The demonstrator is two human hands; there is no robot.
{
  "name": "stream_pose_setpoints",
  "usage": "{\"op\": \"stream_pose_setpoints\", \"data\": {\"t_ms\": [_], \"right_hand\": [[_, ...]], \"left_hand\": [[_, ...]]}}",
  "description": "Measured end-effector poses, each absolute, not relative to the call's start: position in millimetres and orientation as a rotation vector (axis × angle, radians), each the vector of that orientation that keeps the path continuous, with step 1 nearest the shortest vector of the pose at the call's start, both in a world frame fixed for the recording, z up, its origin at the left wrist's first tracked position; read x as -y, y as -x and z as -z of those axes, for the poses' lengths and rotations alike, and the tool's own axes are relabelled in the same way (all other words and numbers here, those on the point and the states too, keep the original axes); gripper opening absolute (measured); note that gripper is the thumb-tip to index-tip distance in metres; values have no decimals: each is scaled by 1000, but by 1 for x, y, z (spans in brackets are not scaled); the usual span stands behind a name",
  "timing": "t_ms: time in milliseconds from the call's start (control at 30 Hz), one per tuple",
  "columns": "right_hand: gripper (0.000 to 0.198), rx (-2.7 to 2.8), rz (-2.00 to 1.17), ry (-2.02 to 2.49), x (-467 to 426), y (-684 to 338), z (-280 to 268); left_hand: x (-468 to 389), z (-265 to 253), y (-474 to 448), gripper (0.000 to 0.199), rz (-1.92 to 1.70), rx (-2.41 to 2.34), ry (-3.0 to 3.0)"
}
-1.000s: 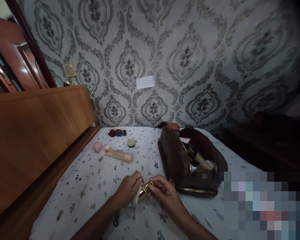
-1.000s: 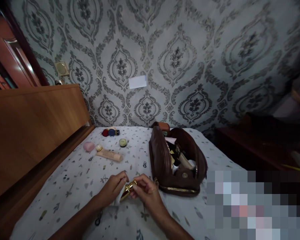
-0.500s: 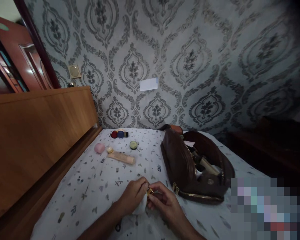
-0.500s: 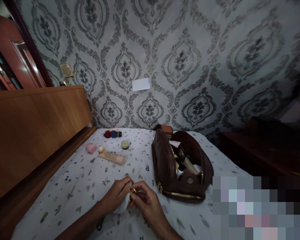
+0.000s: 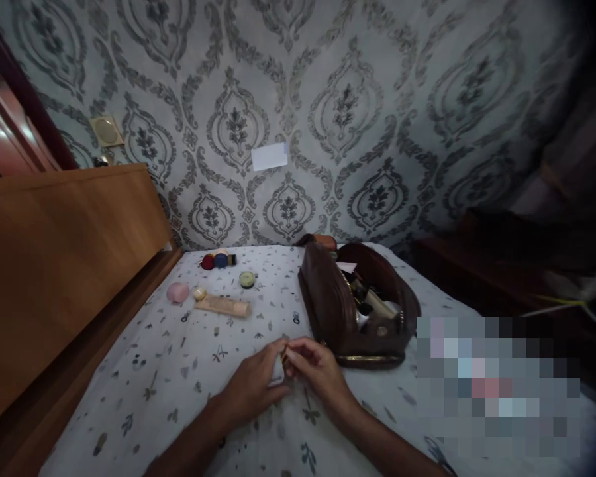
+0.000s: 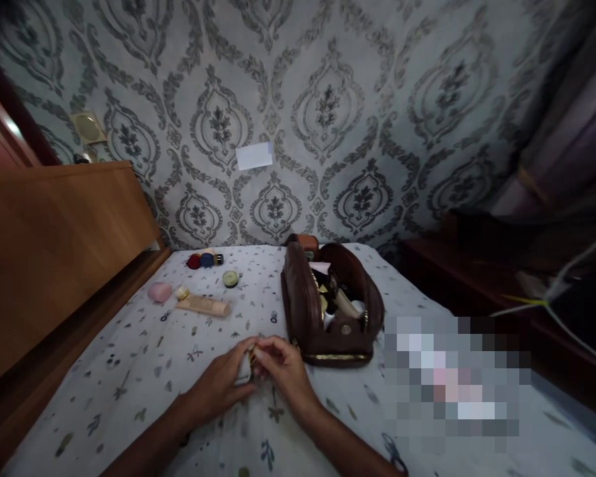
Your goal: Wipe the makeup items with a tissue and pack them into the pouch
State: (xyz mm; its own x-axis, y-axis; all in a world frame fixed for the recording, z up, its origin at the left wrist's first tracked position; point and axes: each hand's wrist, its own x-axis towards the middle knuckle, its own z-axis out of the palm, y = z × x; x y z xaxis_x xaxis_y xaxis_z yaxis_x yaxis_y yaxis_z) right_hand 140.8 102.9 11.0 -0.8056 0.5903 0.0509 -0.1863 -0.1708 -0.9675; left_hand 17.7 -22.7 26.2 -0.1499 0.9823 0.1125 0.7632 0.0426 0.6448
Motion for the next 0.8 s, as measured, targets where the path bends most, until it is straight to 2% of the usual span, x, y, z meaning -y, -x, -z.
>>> {"op": "stream_pose_setpoints", "data": {"t_ms": [133, 267, 400, 533, 800], "right_hand": [[48, 1578, -2016, 407, -100, -142, -9], [50, 1551, -2115, 364, -97, -146, -11], [43, 1697, -2011, 291, -90, -149, -15], [39, 1880, -1942, 217, -82, -147, -11], [49, 1920, -2062, 255, -77, -143, -6]], "left_hand": [[23, -16, -22, 68, -908, -1970, -1854], [20, -21, -26, 40, -1102, -1990, -1841], [19, -33, -23, 15, -1283, -2109, -1649], [22, -42, -17, 28, -1397, -2233, -1416], [20, -44, -22, 52, -1617, -2056, -1259]]}}
